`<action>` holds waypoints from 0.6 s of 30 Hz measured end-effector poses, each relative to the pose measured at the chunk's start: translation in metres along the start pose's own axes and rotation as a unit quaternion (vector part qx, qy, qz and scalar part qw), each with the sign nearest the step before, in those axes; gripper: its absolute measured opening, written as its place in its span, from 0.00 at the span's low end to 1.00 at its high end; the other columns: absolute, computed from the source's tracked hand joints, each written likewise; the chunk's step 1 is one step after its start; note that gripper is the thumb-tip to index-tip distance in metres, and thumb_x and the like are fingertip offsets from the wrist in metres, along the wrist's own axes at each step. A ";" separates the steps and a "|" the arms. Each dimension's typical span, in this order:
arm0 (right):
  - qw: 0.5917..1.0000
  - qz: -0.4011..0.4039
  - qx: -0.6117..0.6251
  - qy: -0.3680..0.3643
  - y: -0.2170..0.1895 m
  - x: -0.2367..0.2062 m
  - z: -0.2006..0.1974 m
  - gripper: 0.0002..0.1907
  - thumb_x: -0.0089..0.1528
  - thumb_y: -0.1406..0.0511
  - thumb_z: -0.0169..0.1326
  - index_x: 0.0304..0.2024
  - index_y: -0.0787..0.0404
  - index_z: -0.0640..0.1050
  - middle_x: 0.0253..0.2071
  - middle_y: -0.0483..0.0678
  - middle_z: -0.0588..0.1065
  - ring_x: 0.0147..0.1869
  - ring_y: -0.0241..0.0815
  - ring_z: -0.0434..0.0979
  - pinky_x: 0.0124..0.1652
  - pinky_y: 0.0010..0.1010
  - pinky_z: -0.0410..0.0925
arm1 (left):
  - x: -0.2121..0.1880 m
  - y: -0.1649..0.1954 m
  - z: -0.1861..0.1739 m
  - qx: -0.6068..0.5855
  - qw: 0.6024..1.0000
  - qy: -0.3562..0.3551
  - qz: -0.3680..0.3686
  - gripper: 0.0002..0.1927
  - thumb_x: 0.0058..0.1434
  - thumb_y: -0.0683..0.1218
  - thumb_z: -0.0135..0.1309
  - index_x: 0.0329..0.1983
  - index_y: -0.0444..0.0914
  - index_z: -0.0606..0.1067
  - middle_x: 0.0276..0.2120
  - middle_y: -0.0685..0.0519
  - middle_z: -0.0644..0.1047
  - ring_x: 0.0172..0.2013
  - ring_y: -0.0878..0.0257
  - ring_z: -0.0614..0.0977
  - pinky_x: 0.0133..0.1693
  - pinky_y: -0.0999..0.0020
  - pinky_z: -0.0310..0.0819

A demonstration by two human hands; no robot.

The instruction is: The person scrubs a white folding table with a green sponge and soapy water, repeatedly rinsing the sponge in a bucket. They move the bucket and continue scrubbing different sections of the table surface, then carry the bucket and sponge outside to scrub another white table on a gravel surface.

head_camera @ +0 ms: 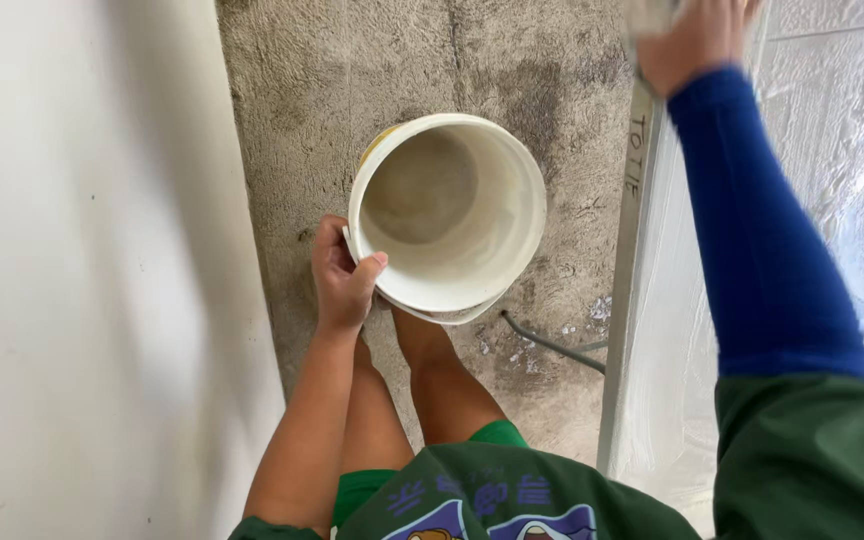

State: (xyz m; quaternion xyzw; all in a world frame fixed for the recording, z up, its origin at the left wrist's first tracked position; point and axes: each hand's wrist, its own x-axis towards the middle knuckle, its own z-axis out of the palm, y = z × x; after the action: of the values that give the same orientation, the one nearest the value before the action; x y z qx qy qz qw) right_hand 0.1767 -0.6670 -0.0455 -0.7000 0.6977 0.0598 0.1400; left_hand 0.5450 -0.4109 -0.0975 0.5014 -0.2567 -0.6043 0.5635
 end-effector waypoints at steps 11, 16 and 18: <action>0.991 0.128 -0.025 0.011 0.027 -0.338 0.083 0.60 0.64 0.51 0.60 0.79 0.56 0.31 0.82 0.67 0.32 0.86 0.65 0.29 0.76 0.64 0.29 | 0.040 0.004 -0.016 0.016 0.996 -0.053 -0.066 0.16 0.53 0.38 0.54 0.44 0.38 0.65 0.35 0.53 0.74 0.34 0.68 0.76 0.38 0.71 0.75; 0.992 0.117 -0.046 0.032 0.027 -0.186 0.068 0.53 0.72 0.56 0.57 0.79 0.64 0.34 0.80 0.72 0.36 0.88 0.67 0.30 0.76 0.66 0.29 | 0.048 0.019 -0.024 0.018 0.996 -0.062 -0.069 0.16 0.53 0.39 0.53 0.45 0.38 0.65 0.37 0.52 0.74 0.36 0.68 0.77 0.42 0.70 0.78; 0.993 0.104 -0.028 0.038 0.018 -0.108 0.051 0.53 0.70 0.57 0.59 0.79 0.66 0.36 0.80 0.71 0.37 0.88 0.65 0.32 0.77 0.66 0.29 | 0.052 0.026 -0.023 0.028 0.994 -0.067 -0.082 0.16 0.53 0.39 0.52 0.45 0.38 0.65 0.36 0.52 0.74 0.36 0.67 0.77 0.42 0.69 0.78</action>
State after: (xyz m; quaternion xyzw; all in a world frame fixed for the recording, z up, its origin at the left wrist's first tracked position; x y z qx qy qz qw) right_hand 0.1628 -0.5488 -0.0657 -0.6290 0.7697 0.0669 0.0864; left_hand 0.5836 -0.4603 -0.1000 0.4945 -0.2691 -0.6734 0.4791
